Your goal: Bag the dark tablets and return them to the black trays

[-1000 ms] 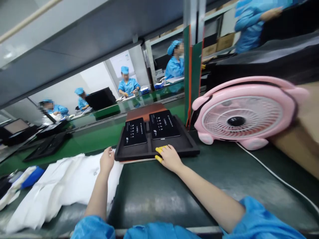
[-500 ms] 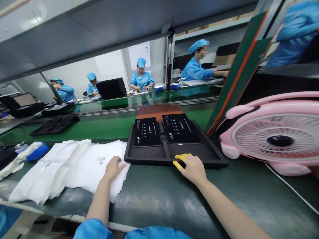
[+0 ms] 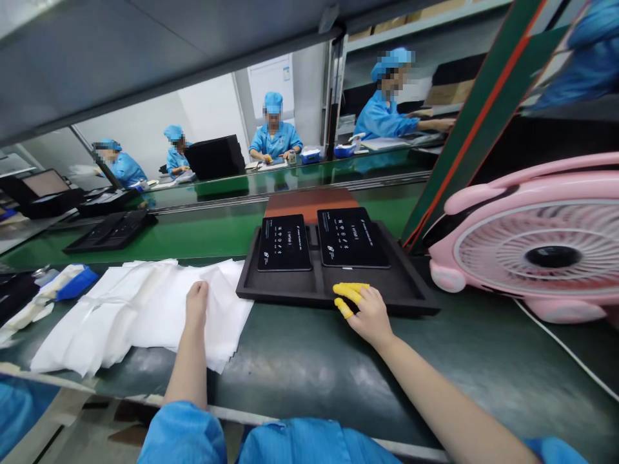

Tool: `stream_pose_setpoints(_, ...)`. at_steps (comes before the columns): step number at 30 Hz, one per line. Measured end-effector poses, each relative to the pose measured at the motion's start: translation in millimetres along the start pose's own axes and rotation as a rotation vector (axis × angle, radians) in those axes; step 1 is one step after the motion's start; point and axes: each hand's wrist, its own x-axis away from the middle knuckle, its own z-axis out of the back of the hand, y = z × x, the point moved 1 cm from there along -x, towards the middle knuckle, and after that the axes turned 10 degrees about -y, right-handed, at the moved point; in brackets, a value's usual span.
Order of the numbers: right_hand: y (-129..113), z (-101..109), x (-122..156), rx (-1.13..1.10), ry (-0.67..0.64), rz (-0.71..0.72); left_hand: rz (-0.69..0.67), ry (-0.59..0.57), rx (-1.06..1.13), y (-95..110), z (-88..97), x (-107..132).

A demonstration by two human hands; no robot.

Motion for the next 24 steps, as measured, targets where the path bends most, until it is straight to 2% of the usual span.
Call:
stream_pose_setpoints(2,0,0,-1,-0.041,0.011,-0.015,-0.022,-0.160,0.241,15,2.0,16)
stream_pose_setpoints(4,0,0,-1,-0.069,0.033,-0.024,-0.032,-0.362,0.452,34,-4.0,40)
stream_pose_setpoints(7,-1,-1,-2,-0.107,0.045,-0.055,0.008,-0.581,0.546,59,-24.5,77)
stream_pose_setpoints(9,-2,0,-2,-0.131,0.033,-0.084,0.035,-0.655,0.539,68,-44.7,96)
stream_pose_setpoints(11,-2,4,-2,-0.145,0.037,-0.099,0.027,-0.676,0.417,66,-70.1,108)
stream_pose_setpoints(13,-1,10,-4,-0.160,0.072,-0.100,-0.018,-0.698,0.145,57,-98.7,116)
stream_pose_setpoints(16,5,25,-14,-0.180,0.101,-0.071,-0.222,-0.712,-0.355,39,-133.3,128)
stream_pose_setpoints(18,12,37,-28,-0.144,0.060,-0.032,-0.393,-0.666,-0.608,32,-143.3,135)
stream_pose_setpoints(20,22,47,-49,-0.060,-0.031,0.008,-0.490,-0.656,-0.773,31,-144.3,140)
stream_pose_setpoints(22,35,52,-78,0.063,-0.175,0.028,-0.518,-0.702,-0.849,34,-142.0,143)
stream_pose_setpoints(24,50,50,-110,0.221,-0.380,-0.013,-0.510,-0.755,-0.866,39,-141.4,144)
